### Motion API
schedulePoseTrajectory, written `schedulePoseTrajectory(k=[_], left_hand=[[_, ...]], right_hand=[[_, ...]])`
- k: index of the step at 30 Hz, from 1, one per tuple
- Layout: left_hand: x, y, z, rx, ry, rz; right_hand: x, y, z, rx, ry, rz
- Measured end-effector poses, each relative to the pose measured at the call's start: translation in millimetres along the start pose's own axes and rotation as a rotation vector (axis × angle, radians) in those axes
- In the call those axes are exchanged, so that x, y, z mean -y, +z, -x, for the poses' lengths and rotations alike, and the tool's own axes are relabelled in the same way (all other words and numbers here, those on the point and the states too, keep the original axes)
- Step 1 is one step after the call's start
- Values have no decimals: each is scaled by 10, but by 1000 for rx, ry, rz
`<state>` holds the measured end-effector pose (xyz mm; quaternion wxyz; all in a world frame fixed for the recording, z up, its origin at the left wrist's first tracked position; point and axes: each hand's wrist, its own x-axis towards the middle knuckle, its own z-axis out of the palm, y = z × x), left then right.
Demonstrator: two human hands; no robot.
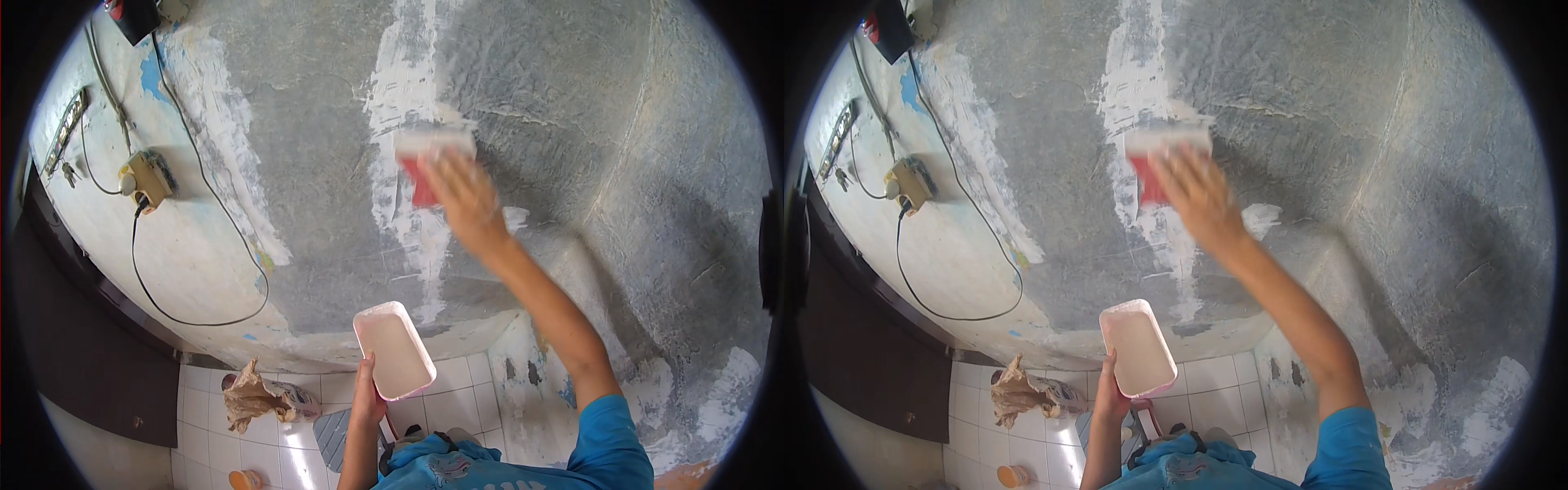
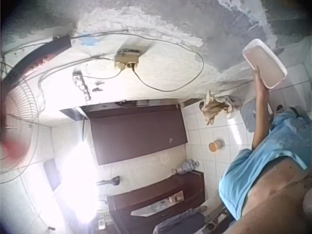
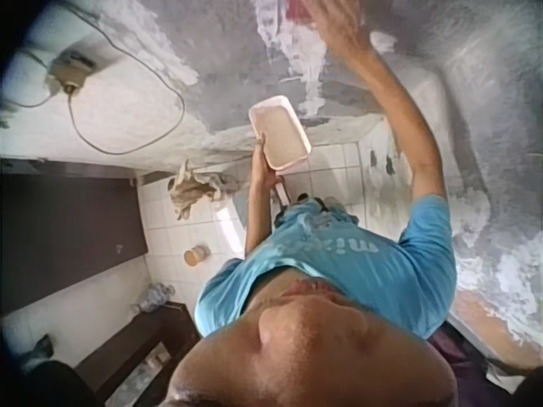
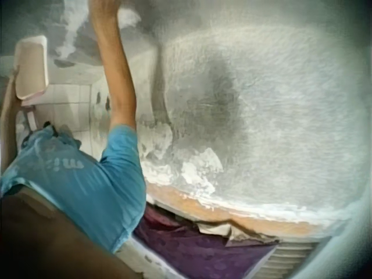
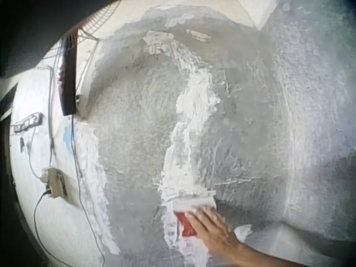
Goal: The person applies plaster to a damaged wall using a putty knife to scoop the plaster from a plastic container and spread it onto the wall.
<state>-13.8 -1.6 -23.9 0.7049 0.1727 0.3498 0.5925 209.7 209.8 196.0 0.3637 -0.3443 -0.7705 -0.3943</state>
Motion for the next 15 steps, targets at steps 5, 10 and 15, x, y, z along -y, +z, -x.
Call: schedulePoseTrajectory(k=[5,10,15], left_hand=[[60,57,-4,-9,31,-16],[38,100,75,1,85,-53],[188,88,237,-20,140,-129]], right_hand=[[-445,-115,-839,-223,40,64],[111,172,134,-15,38,-64],[516,-332,796,152,454,-742]])
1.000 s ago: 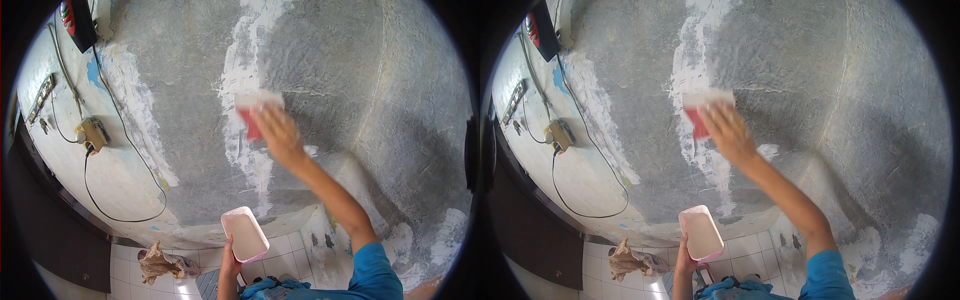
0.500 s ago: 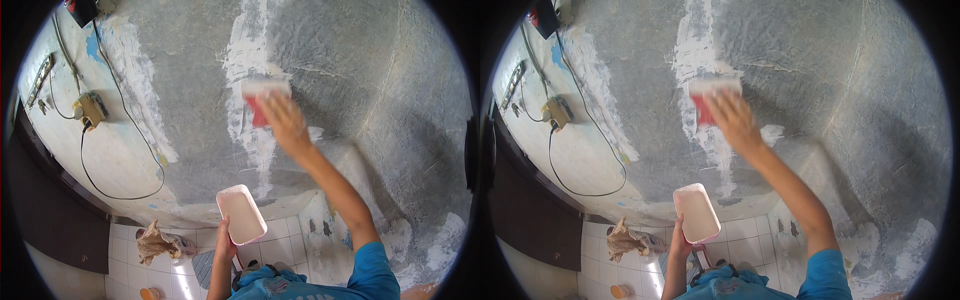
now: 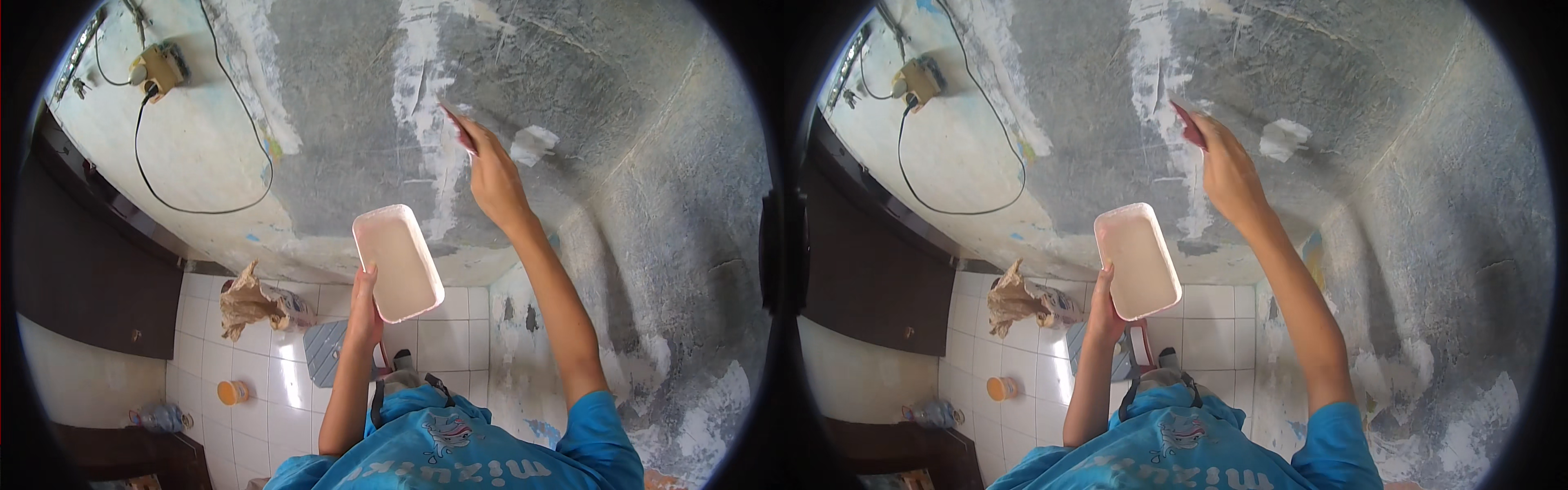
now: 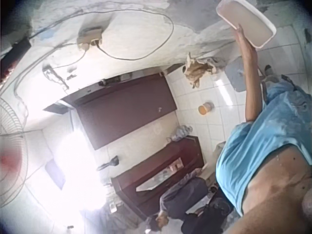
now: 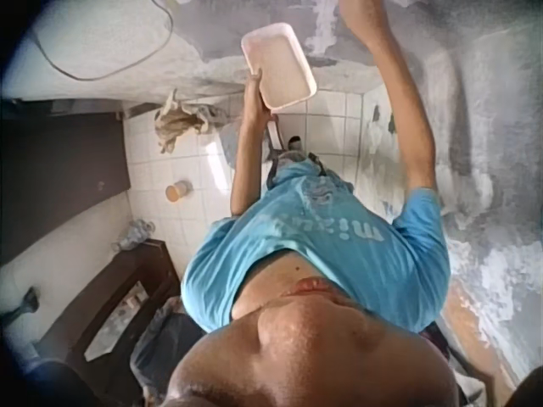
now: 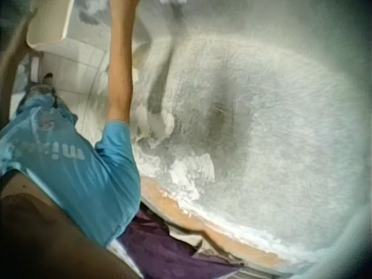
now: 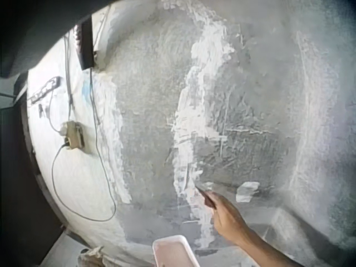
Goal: The person applies plaster to a damaged wall using a putty knife to scoop the plaster from a plastic container and spread it onto the wall.
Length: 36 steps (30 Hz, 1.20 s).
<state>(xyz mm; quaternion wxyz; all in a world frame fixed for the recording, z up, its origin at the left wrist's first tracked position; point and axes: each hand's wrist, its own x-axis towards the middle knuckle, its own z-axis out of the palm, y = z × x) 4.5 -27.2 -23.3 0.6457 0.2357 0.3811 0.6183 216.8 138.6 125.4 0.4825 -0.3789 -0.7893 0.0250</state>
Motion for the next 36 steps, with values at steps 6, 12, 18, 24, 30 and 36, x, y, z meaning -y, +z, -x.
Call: schedulePoseTrajectory(k=[6,12,18,24,30,36], left_hand=[[226,-34,435,-60,-16,55],[374,-72,932,-58,0,36],[483,-353,1324,-125,-38,107],[595,-805,1581,-181,-32,43],[464,-1246,1856,-226,-135,19],[31,-2001,2127,-235,-191,-6]], right_hand=[[392,-86,1005,23,695,-933],[985,-203,1548,113,1066,-1235],[1264,-15,1976,109,1220,-1279],[1393,194,2469,68,1192,-1373],[1744,424,2790,18,1291,-1367],[2431,916,2930,6,1365,-1373]])
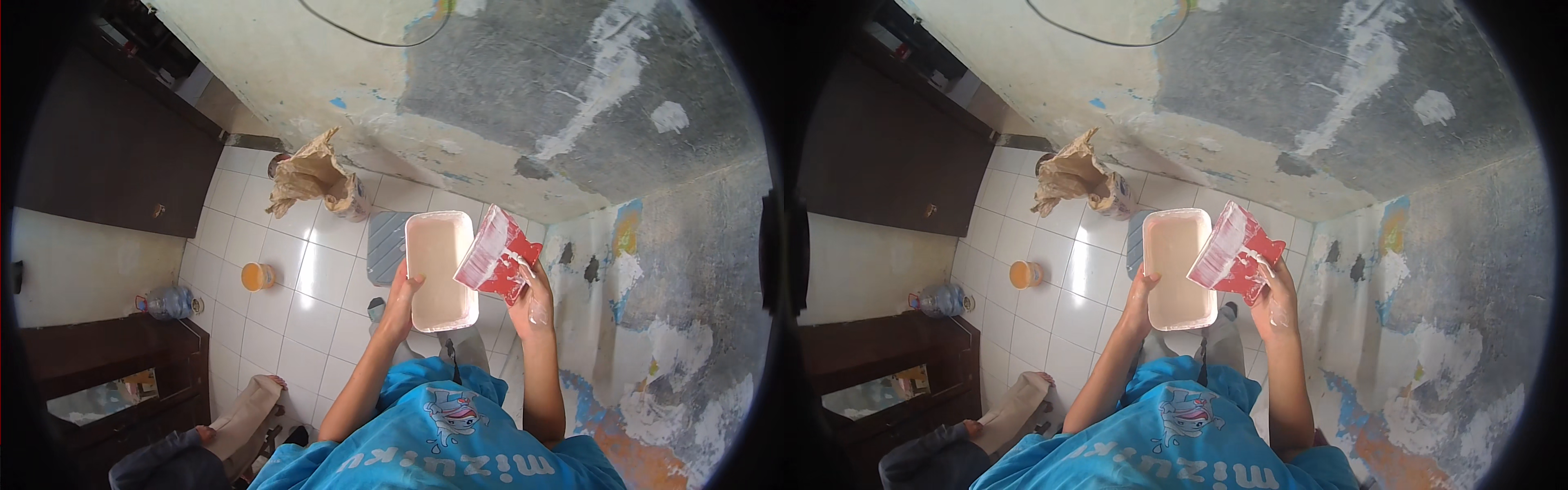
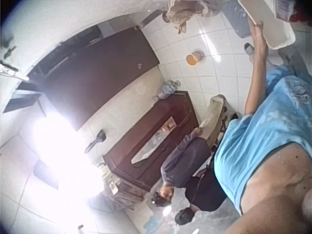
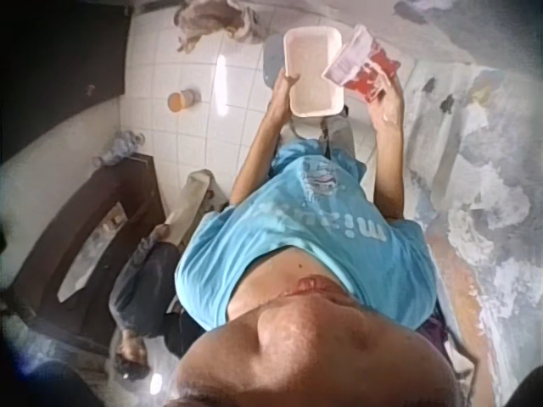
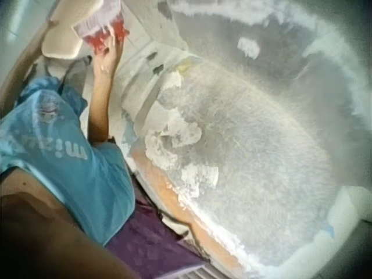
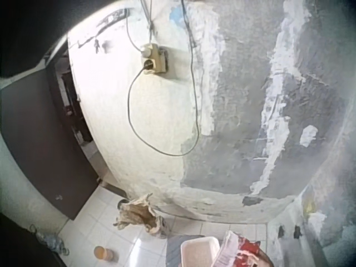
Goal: The person applies plaster to a damaged wall using a putty knife to scoop the plaster from a plastic container and spread it onto the wall.
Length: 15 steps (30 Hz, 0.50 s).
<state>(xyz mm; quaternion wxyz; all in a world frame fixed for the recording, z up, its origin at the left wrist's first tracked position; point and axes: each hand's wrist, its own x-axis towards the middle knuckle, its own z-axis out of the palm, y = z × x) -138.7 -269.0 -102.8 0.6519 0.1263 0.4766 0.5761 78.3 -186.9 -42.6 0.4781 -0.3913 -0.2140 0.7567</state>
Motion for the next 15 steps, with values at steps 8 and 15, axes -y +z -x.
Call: schedulePoseTrajectory(k=[8,15], left_hand=[[-352,-1433,-174,-43,42,-177],[-376,-2265,-473,-105,16,-187]], right_hand=[[-1014,458,-137,-129,-37,17],[-1739,348,-338,-301,4,105]])
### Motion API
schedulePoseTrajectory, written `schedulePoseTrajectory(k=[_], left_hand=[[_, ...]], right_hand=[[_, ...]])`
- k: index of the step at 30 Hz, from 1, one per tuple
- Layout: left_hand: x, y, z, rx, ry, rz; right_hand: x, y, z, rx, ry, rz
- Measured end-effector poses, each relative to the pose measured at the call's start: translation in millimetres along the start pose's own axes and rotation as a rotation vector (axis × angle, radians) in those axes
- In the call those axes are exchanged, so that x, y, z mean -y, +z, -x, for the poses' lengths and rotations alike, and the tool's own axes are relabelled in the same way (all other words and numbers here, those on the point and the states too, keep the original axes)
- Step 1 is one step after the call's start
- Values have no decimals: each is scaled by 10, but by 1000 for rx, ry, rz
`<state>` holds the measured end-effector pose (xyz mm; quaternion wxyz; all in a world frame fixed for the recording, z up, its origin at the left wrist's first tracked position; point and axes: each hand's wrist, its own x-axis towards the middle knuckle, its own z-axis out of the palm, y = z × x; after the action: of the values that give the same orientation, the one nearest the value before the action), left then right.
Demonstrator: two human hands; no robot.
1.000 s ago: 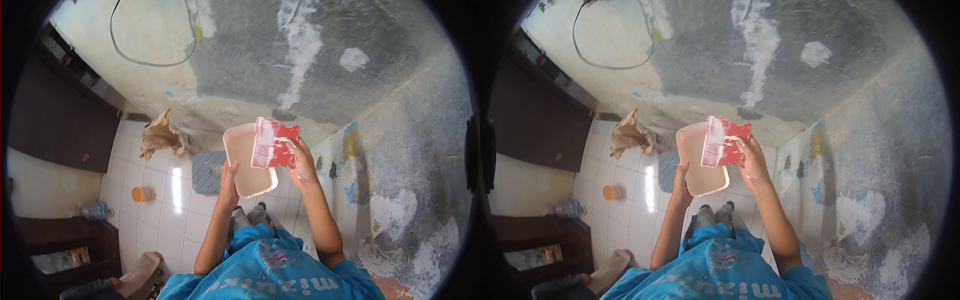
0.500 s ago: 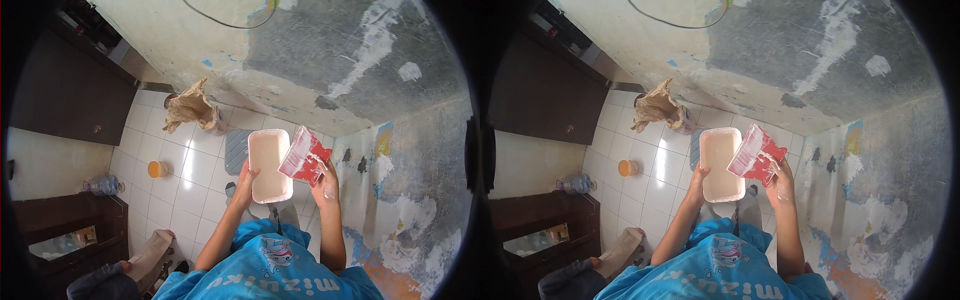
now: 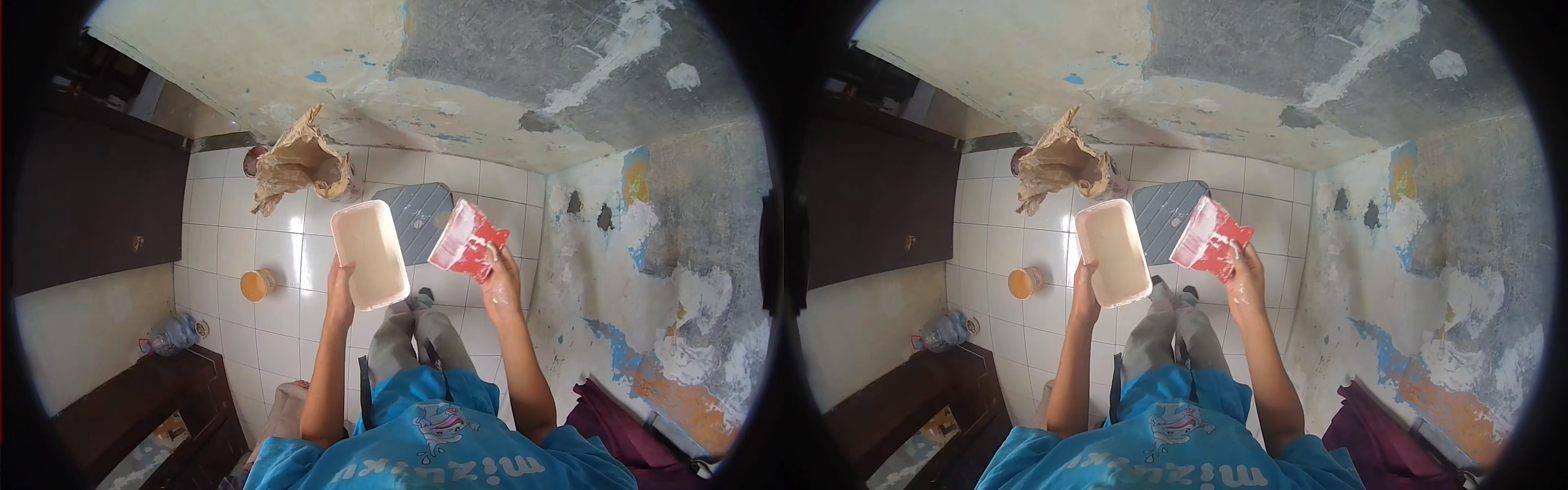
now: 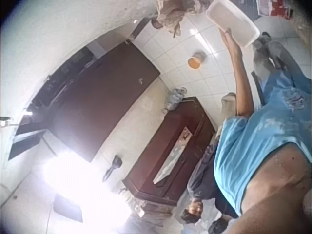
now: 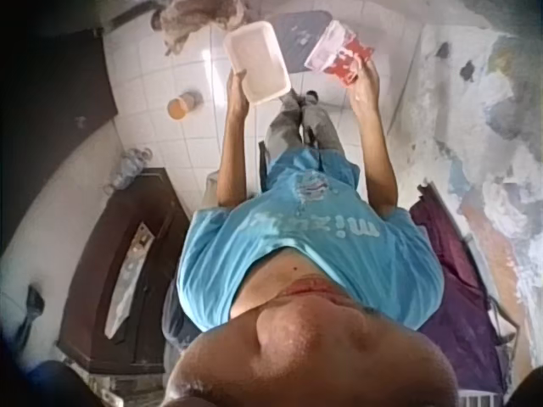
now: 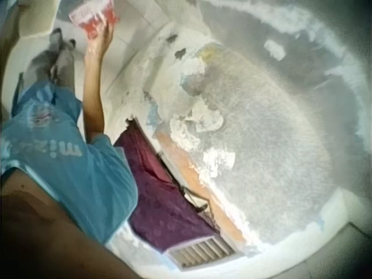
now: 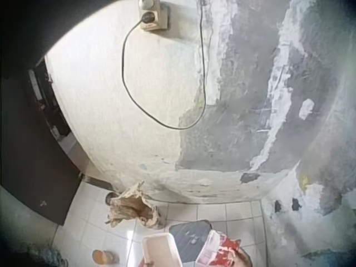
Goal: The person applies plaster to a damaged wall using a putty knife to scoop the plaster from a plastic container and spread it onto the wall.
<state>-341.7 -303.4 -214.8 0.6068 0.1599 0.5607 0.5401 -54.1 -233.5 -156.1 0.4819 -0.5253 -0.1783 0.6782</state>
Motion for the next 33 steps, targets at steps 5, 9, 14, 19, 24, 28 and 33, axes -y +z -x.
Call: schedulePoseTrajectory(k=[5,9,14,19,24,28,33], left_hand=[[343,-351,-200,-67,-68,-2],[815,-531,-386,-93,-106,4],[1359,-682,-621,-107,-118,7],[1713,-644,-845,-67,-68,-46],[1953,-651,-1081,-71,-58,-56],[2088,-574,-1224,-38,-43,-72],[2168,-427,-1329,-27,-4,-177]], right_hand=[[-851,-254,-147,-105,70,95],[-1819,-679,-500,-114,6,235],[-2481,-822,-1042,-228,166,129],[-2803,-923,-1541,-268,187,118],[-2975,-915,-1830,-314,108,176],[-3052,-937,-1930,-418,-11,385],[-3106,-1029,-1950,-509,-159,707]])
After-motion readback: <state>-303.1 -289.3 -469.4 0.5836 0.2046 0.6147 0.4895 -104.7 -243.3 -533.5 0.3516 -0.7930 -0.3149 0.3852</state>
